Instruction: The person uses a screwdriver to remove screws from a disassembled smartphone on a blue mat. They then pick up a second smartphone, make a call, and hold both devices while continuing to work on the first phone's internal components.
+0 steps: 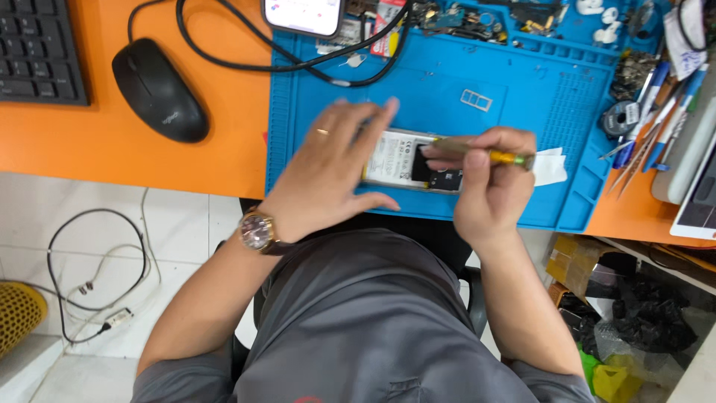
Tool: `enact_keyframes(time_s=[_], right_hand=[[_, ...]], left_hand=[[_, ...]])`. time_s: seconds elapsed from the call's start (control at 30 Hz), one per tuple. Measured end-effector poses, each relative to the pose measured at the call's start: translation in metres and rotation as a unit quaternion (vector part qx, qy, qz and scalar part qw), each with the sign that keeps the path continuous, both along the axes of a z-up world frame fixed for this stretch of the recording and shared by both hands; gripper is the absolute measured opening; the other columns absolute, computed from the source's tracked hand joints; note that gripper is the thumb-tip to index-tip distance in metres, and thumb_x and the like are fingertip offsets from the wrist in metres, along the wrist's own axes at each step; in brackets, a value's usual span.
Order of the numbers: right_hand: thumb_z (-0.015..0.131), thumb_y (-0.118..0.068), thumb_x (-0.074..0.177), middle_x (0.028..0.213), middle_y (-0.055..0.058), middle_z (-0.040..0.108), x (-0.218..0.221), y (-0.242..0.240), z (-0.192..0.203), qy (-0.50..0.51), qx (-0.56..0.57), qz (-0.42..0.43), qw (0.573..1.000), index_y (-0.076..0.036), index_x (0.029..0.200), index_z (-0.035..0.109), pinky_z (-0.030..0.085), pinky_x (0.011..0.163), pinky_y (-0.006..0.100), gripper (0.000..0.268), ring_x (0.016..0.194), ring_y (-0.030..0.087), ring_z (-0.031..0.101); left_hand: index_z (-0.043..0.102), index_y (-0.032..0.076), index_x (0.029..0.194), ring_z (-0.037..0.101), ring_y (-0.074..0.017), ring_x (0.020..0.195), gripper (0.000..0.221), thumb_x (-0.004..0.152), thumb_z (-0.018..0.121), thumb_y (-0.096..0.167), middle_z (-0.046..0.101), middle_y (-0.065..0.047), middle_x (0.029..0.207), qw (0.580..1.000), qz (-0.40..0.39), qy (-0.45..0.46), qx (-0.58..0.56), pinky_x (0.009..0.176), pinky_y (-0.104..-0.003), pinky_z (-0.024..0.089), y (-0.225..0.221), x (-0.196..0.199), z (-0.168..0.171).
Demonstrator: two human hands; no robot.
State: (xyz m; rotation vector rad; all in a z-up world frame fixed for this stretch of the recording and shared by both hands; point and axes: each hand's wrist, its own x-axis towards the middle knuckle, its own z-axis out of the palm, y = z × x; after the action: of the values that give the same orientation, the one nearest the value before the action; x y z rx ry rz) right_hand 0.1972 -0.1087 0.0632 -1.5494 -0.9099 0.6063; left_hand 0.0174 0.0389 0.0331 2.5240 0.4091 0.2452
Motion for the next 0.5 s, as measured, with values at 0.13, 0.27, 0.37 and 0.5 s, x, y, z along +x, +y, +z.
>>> enact_keyframes(time_s=[0.13, 0.27, 0.37, 0.5], right_hand=[[0.045, -0.027, 0.118, 0.127, 0.020, 0.045, -0.011, -0.004, -0.013, -0.038, -0.045, 0.051, 0.997, 0.016, 0.119, 0.054, 0.075, 0.082, 0.041, 0.043, 0.100, 0.044, 0.082], [0.048, -0.027, 0.117, 0.115, 0.019, 0.077, -0.018, 0.007, -0.014, -0.045, -0.104, 0.100, 0.988, -0.004, 0.122, 0.047, 0.069, 0.073, 0.030, 0.024, 0.089, 0.024, 0.083], [0.051, -0.028, 0.117, 0.112, 0.018, 0.078, -0.023, 0.012, -0.017, -0.061, -0.115, 0.103, 0.986, -0.005, 0.121, 0.050, 0.067, 0.069, 0.028, 0.024, 0.084, 0.020, 0.082], [0.053, -0.020, 0.116, 0.110, 0.025, 0.079, -0.023, 0.019, -0.020, -0.061, -0.088, 0.119, 0.987, -0.002, 0.122, 0.046, 0.067, 0.070, 0.027, 0.020, 0.087, 0.024, 0.083]], left_hand=[[0.041, 0.010, 0.166, 0.054, -0.0383, 0.143, 0.108, 0.091, 0.089, 0.072, 0.053, -0.018, 0.152, 0.997, 0.059, -0.033, 0.020, 0.129, -0.067, 0.038, -0.001, -0.030, -0.005], [0.069, 0.008, 0.135, 0.064, -0.0347, 0.125, 0.059, 0.102, 0.084, 0.055, 0.064, -0.014, 0.132, 0.982, 0.127, -0.112, 0.079, 0.115, -0.062, 0.049, -0.009, -0.032, -0.012], [0.079, 0.008, 0.116, 0.067, -0.0316, 0.117, 0.045, 0.103, 0.085, 0.051, 0.070, -0.010, 0.121, 0.966, 0.148, -0.154, 0.146, 0.108, -0.053, 0.052, -0.012, -0.033, -0.012], [0.081, 0.013, 0.103, 0.067, -0.0258, 0.106, 0.033, 0.103, 0.089, 0.045, 0.073, -0.006, 0.112, 0.949, 0.136, -0.205, 0.196, 0.102, -0.047, 0.054, -0.014, -0.038, -0.014]])
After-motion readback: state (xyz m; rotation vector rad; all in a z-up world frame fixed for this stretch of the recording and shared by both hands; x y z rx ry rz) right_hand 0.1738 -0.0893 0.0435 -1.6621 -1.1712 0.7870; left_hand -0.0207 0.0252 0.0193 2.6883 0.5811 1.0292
